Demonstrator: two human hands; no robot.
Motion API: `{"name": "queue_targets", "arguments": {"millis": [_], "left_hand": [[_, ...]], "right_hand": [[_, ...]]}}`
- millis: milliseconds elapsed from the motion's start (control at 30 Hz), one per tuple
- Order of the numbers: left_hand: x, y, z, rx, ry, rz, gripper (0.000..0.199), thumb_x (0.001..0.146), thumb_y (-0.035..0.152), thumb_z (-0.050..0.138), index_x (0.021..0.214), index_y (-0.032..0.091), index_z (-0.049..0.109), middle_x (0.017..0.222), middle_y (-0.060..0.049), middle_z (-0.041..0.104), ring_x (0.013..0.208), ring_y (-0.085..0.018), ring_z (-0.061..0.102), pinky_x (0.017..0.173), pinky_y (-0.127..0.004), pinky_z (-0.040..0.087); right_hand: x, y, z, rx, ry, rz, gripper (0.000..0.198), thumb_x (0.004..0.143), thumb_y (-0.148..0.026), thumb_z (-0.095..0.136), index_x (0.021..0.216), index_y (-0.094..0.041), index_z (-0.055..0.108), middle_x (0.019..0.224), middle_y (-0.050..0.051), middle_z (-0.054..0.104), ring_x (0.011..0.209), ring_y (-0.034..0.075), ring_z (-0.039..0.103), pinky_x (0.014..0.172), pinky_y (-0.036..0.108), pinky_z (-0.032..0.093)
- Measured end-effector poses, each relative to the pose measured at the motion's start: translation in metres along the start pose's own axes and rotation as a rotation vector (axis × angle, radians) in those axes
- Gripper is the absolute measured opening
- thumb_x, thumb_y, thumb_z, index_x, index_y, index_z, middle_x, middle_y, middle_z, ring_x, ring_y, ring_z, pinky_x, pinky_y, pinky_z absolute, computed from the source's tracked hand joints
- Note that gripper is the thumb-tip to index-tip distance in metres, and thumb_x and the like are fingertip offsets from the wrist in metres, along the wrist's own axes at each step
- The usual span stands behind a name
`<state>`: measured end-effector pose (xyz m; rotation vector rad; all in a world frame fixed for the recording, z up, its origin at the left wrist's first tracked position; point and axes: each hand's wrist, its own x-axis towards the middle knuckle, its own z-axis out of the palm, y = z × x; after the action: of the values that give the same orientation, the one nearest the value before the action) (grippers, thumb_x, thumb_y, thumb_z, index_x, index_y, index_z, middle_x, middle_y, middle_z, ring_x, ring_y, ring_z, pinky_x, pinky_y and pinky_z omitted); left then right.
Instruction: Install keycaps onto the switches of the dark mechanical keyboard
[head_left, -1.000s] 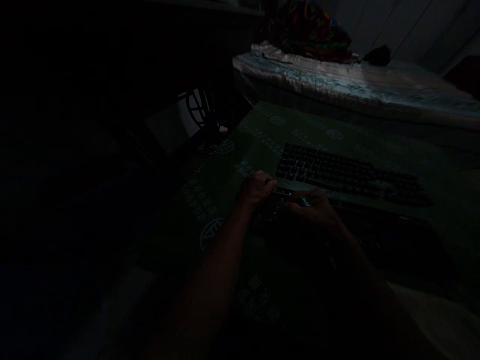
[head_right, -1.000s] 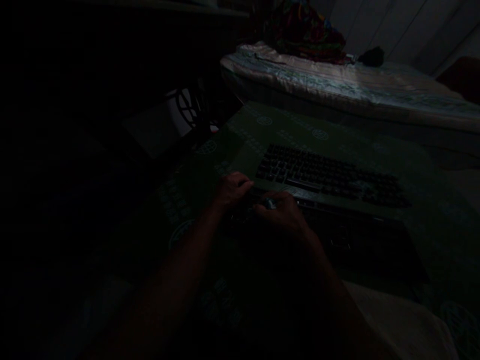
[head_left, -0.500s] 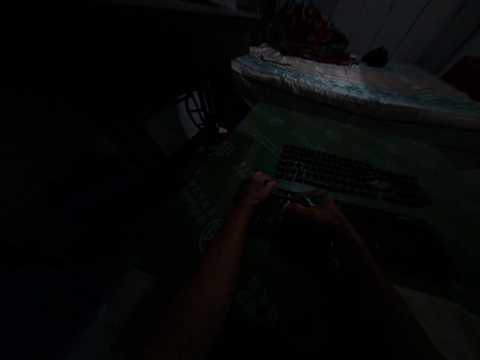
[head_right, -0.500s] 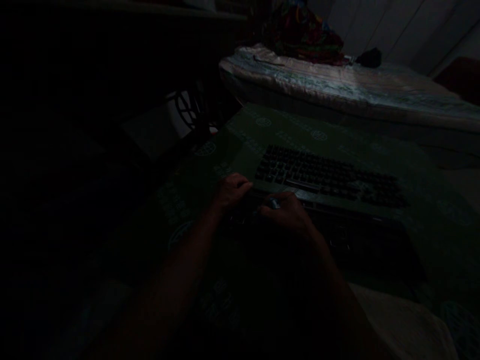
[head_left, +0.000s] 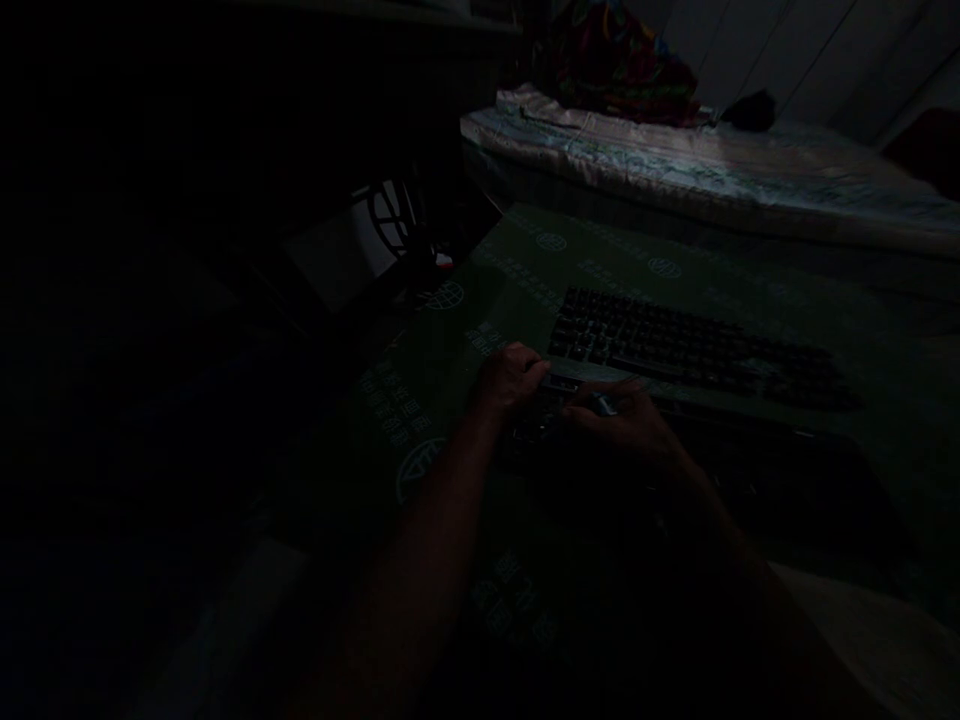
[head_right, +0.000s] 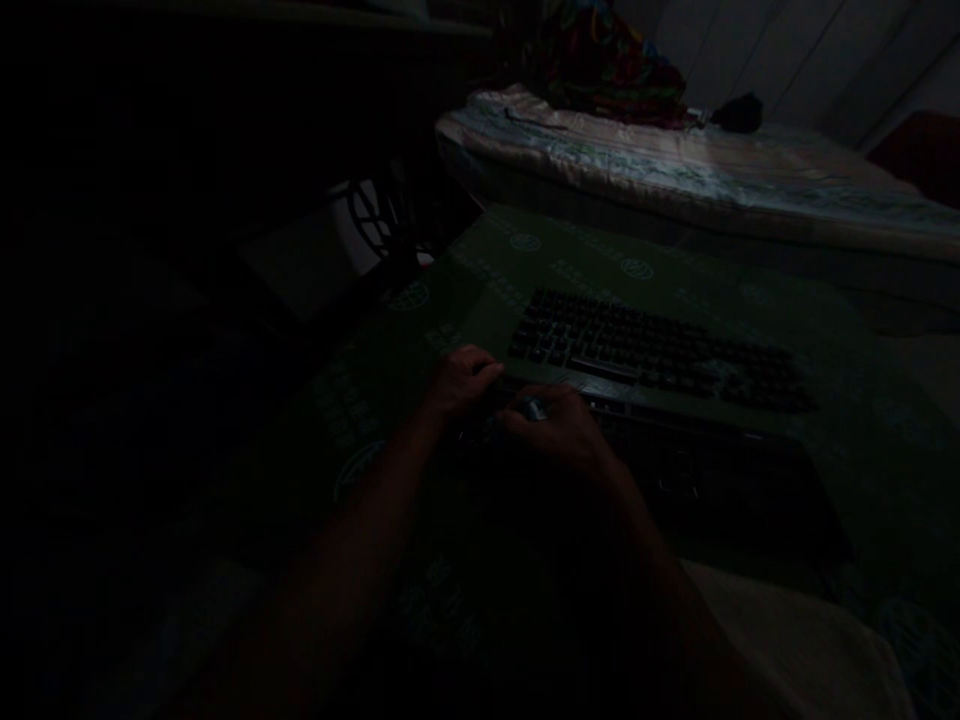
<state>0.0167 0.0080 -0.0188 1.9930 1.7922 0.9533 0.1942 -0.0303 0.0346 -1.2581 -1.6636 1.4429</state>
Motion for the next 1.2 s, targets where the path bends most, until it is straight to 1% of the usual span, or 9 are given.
{"name": "queue_targets", "arguments": {"millis": [100,233,367,467,600,800,1000,1133,1200], "left_hand": [[-0.0001,0.0011,-0.0005,0.003,-0.001,-0.005,0.024,0.082,0.033,0.054,0.073,0.016,0.068,0.077,-0.004,0.063,0.073,-0.015,0.058,0.068,-0.027,0.044],[-0.0004,0.0031,-0.0018,0.007,-0.007,-0.005,0.023,0.082,0.031,0.054,0.074,0.016,0.069,0.079,-0.005,0.064,0.075,-0.015,0.059,0.069,-0.027,0.044],[-0.0001,0.0025,-0.001,0.008,-0.002,-0.01,0.023,0.082,0.032,0.053,0.074,0.016,0.069,0.079,-0.005,0.064,0.075,-0.016,0.059,0.069,-0.028,0.044],[-0.0003,0.0012,0.0,0.002,-0.002,-0.006,0.023,0.082,0.033,0.053,0.074,0.017,0.069,0.079,-0.004,0.064,0.073,-0.015,0.058,0.068,-0.027,0.044],[-0.0008,0.0007,0.0003,-0.003,0.0,-0.003,0.024,0.082,0.034,0.053,0.074,0.017,0.068,0.078,-0.004,0.064,0.072,-0.015,0.058,0.067,-0.027,0.044],[0.0003,0.0001,0.0015,-0.008,0.009,-0.003,0.023,0.081,0.034,0.054,0.072,0.017,0.068,0.077,-0.004,0.063,0.071,-0.014,0.057,0.066,-0.027,0.044],[0.0002,0.0003,0.0007,-0.004,0.003,0.001,0.023,0.081,0.033,0.054,0.071,0.017,0.068,0.076,-0.003,0.062,0.071,-0.014,0.057,0.067,-0.027,0.044],[-0.0003,0.0015,-0.0001,-0.005,-0.002,0.003,0.024,0.082,0.033,0.053,0.072,0.017,0.068,0.077,-0.004,0.062,0.071,-0.014,0.057,0.068,-0.027,0.044],[-0.0003,0.0016,0.0,-0.005,-0.002,0.001,0.023,0.082,0.032,0.053,0.071,0.017,0.067,0.077,-0.004,0.062,0.073,-0.014,0.057,0.068,-0.027,0.044]], "right_hand": [[0.0005,0.0021,-0.003,-0.036,-0.024,0.017,0.018,0.06,-0.032,0.066,0.061,-0.014,0.062,0.05,-0.004,0.05,0.045,0.007,0.041,0.043,0.019,0.03],[-0.0007,-0.0026,-0.0036,-0.009,0.01,0.029,0.02,0.059,-0.033,0.067,0.057,-0.015,0.059,0.048,-0.005,0.047,0.044,0.006,0.038,0.043,0.02,0.029],[-0.0032,-0.0047,0.0025,0.005,-0.072,-0.004,0.019,0.06,-0.032,0.067,0.057,-0.015,0.06,0.048,-0.005,0.047,0.045,0.006,0.038,0.044,0.02,0.029],[-0.0041,0.0001,0.0013,-0.024,-0.125,0.034,0.017,0.063,-0.031,0.066,0.061,-0.015,0.062,0.051,-0.004,0.051,0.045,0.006,0.04,0.044,0.02,0.031],[-0.0038,0.0022,-0.0013,-0.027,-0.07,-0.031,0.018,0.062,-0.033,0.069,0.064,-0.015,0.065,0.061,-0.001,0.059,0.053,0.009,0.048,0.049,0.021,0.037],[-0.0038,-0.0003,0.0025,-0.035,-0.153,0.016,0.018,0.062,-0.031,0.067,0.061,-0.014,0.063,0.051,-0.004,0.05,0.047,0.007,0.041,0.044,0.02,0.031],[-0.0046,0.0001,-0.0001,-0.009,-0.099,-0.016,0.02,0.062,-0.034,0.069,0.064,-0.015,0.064,0.055,-0.004,0.052,0.048,0.007,0.042,0.046,0.02,0.033],[-0.0053,-0.0018,0.0005,-0.025,-0.146,0.008,0.018,0.062,-0.03,0.068,0.058,-0.014,0.06,0.05,-0.005,0.047,0.046,0.006,0.038,0.044,0.019,0.03],[-0.0056,-0.0014,-0.0014,-0.035,-0.147,0.025,0.017,0.063,-0.03,0.067,0.059,-0.014,0.061,0.052,-0.003,0.051,0.047,0.007,0.041,0.044,0.02,0.031]]}}
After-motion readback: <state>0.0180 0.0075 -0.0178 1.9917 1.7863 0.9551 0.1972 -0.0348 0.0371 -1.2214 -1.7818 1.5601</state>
